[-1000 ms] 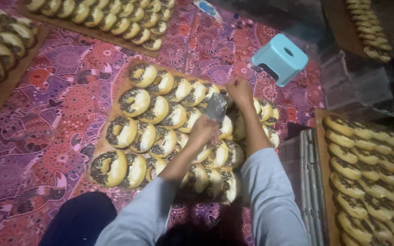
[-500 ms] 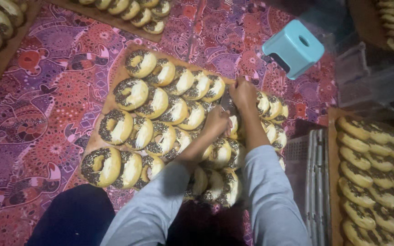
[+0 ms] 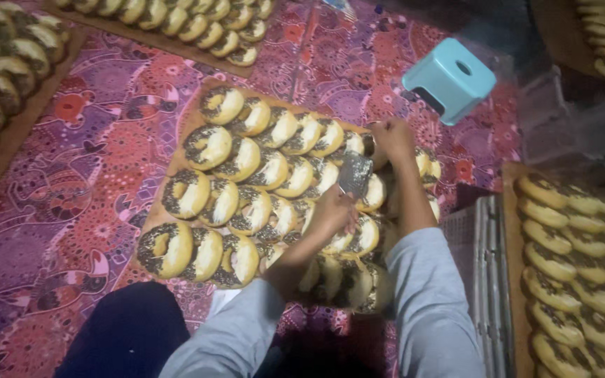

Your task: The person grates a block of white cheese over trays of ring-shaped pastries using a handheld metal grater. After grating, the person picks up individual pastries and places them into small plastic bags.

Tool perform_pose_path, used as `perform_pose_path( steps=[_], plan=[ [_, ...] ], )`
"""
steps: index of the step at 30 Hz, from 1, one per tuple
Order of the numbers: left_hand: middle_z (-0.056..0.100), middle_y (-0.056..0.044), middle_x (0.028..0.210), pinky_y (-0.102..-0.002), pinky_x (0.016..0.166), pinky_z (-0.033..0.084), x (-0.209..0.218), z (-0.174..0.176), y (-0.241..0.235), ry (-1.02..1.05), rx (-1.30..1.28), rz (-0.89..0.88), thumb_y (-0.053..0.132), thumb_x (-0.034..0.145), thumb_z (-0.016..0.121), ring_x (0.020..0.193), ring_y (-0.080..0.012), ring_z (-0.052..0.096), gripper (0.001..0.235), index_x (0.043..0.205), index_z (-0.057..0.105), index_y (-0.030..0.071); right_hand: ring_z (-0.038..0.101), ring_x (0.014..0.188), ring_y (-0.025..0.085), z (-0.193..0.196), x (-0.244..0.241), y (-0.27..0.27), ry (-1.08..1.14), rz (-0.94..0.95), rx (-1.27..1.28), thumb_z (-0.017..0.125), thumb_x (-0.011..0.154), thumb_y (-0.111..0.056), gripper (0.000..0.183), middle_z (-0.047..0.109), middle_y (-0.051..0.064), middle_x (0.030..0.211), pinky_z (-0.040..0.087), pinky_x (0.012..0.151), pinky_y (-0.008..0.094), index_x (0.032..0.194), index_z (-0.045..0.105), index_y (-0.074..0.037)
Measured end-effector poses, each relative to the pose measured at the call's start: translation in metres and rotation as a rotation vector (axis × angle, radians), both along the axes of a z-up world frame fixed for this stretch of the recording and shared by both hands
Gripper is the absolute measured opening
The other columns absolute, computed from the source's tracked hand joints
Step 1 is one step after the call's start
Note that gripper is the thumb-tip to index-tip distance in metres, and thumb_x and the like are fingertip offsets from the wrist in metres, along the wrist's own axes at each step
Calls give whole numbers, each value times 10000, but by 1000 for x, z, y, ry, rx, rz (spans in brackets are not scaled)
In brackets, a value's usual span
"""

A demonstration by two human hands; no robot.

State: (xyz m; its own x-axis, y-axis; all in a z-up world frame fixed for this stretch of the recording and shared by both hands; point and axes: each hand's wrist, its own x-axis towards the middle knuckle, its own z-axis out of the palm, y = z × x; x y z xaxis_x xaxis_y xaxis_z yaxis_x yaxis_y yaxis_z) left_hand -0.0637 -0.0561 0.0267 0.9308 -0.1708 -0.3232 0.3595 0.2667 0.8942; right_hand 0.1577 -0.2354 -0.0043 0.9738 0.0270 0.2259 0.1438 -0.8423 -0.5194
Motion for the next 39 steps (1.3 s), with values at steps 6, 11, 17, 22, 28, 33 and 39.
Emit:
perform_pose_path(
  steps=[6,11,17,22,28,33,39],
  plan=[
    [615,-124,634,-331,346,465,52,-28,-48,-96,-178,56,142,1040,466,405,-188,582,136,1054,450,8,702,718,389,19,-24,-10,-90,82,-32,673,891,-276,286,698,232,796,546,686,480,875,698,8],
    [625,-146,631,-338,325,433,84,-58,-73,-115,-113,93,105,1060,462,407,-205,592,158,998,457,-40,688,734,440,11,-40,-4,-131,117,-175,696,884,-250,254,692,260,784,540,715,526,938,697,-2],
    [597,-124,614,-337,334,457,75,-67,-77,-107,-128,51,95,1047,425,396,-199,583,111,1023,434,-13,684,759,454,-17,-28,-17,-124,101,-176,692,878,-234,233,693,262,805,542,713,528,907,686,-4],
    [606,-110,617,-330,352,456,60,-41,-61,-36,-62,20,97,1043,418,396,-184,571,142,1120,443,-20,691,738,439,-27,-17,-20,-176,135,-224,677,887,-210,208,696,256,784,549,781,522,921,694,-5],
    [607,-73,648,-305,387,477,6,-14,-32,-86,-71,-25,110,1036,427,416,-147,539,178,1199,438,39,690,685,390,-19,-14,-21,-115,88,-106,699,918,-289,297,699,239,756,550,693,488,987,720,0],
    [575,-58,646,-305,448,462,-58,-8,-5,-33,-92,12,173,1044,511,490,-140,558,162,1017,490,14,666,592,219,-21,-2,-62,307,-174,393,626,955,-348,291,693,81,737,527,544,364,924,733,-80],
    [588,-18,737,-298,515,479,-137,-16,48,27,-78,44,187,1028,540,591,-108,561,171,1124,550,46,384,528,73,-41,-47,-116,677,134,1836,511,1122,-293,240,472,-51,689,302,499,234,1023,630,-110]
  ],
)
